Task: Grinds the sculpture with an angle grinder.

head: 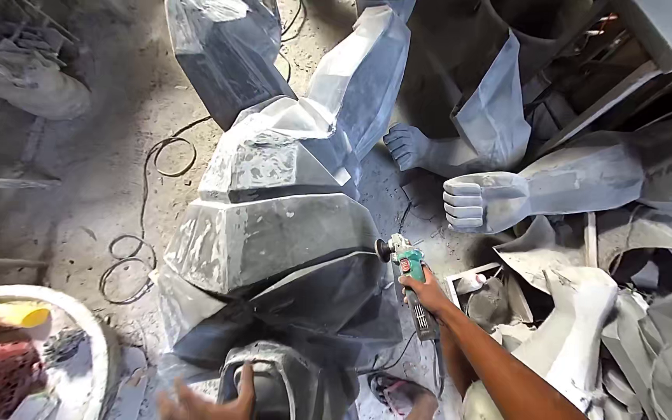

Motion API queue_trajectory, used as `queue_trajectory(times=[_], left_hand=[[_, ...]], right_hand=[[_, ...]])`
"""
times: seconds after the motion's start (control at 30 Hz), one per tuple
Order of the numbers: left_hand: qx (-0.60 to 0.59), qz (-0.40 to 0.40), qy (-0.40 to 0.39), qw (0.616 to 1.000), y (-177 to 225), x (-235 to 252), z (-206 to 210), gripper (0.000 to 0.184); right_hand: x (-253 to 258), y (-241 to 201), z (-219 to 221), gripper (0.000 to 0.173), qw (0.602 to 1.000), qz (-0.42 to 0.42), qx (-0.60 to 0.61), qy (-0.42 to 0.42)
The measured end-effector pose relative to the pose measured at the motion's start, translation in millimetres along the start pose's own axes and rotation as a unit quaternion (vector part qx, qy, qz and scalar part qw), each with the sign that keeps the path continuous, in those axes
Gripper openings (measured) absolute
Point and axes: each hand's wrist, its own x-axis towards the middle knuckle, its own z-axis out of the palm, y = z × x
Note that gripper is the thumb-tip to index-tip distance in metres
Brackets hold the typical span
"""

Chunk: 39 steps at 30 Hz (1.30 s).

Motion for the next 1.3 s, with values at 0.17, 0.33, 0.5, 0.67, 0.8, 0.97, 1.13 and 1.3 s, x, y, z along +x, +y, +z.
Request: queue_trajectory(times=[0.17,0.33,0.5,0.67,0.8,0.97,1.13,1.3], left_hand=[[0.004,0.134,-0.126,0.983,144,144,50,0.138],[0.202,0.052,-0.305,0.929,216,249,95,0.177],[0.352,-0.01,-0.381,0.855,247,261,114,0.181],[0.39,-0.042,-0.371,0.842,255,257,122,0.19],[0.38,-0.017,-0.359,0.852,244,255,125,0.194],[0.32,-0.04,-0.374,0.869,241,258,122,0.198],[0.32,-0.038,-0.374,0.87,237,257,123,0.199],[0.321,-0.039,-0.373,0.87,239,258,122,0.2]], right_hand=[[39,-27,16,0.067,0.999,0.034,-0.023,-0.007],[65,-34,30,0.074,0.997,0.058,-0.031,-0.027],[96,-42,30,0.073,0.99,0.134,0.003,0.038],[106,-70,39,0.078,0.992,0.123,0.003,0.003],[121,-89,50,0.075,0.995,0.094,-0.035,-0.017],[158,-96,43,0.076,0.987,0.158,-0.002,0.024],[134,-101,50,0.077,0.994,0.103,-0.045,-0.016],[72,-77,46,0.08,0.99,0.101,-0.096,-0.015]])
